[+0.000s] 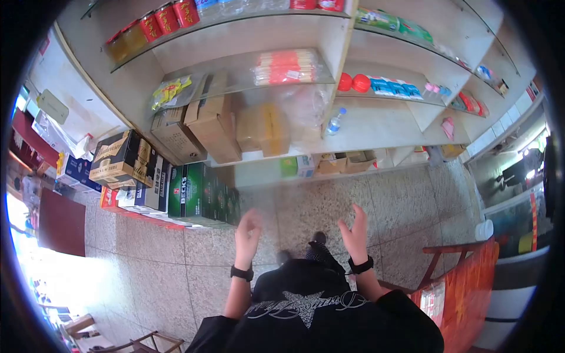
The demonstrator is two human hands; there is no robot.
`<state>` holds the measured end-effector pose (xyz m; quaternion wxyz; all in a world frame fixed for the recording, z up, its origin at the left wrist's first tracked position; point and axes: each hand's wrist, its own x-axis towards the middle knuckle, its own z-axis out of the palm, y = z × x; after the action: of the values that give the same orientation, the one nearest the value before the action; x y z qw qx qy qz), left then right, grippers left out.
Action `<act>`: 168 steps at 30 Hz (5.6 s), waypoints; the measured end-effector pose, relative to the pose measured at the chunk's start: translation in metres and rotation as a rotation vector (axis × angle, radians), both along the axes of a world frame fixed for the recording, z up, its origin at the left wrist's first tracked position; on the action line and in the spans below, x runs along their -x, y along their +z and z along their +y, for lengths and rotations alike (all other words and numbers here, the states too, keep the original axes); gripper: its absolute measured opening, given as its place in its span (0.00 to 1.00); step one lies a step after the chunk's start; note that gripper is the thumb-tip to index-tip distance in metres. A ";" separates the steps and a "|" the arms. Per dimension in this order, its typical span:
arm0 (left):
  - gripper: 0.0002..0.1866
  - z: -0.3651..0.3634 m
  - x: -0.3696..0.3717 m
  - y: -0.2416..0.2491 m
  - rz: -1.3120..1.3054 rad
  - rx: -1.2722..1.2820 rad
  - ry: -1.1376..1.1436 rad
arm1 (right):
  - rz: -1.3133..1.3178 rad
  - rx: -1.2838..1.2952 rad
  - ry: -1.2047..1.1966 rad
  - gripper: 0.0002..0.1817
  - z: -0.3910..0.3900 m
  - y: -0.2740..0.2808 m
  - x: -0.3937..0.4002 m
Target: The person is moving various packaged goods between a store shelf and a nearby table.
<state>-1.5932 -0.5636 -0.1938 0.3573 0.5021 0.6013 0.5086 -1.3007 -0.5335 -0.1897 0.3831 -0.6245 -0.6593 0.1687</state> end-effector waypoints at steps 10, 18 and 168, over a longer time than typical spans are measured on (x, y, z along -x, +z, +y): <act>0.21 0.118 0.006 -0.014 -0.068 0.014 0.067 | 0.079 0.058 0.035 0.31 0.139 -0.019 0.005; 0.24 0.268 0.010 0.042 0.035 -0.102 0.071 | 0.245 -0.037 0.215 0.31 0.306 0.009 0.006; 0.14 0.325 0.008 0.020 0.008 -0.002 0.221 | 0.719 0.177 0.344 0.26 0.362 0.014 0.019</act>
<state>-1.6014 -0.2389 -0.1733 0.2962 0.4352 0.6539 0.5435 -1.3193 -0.1710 -0.1752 0.5000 -0.4369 -0.5614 0.4939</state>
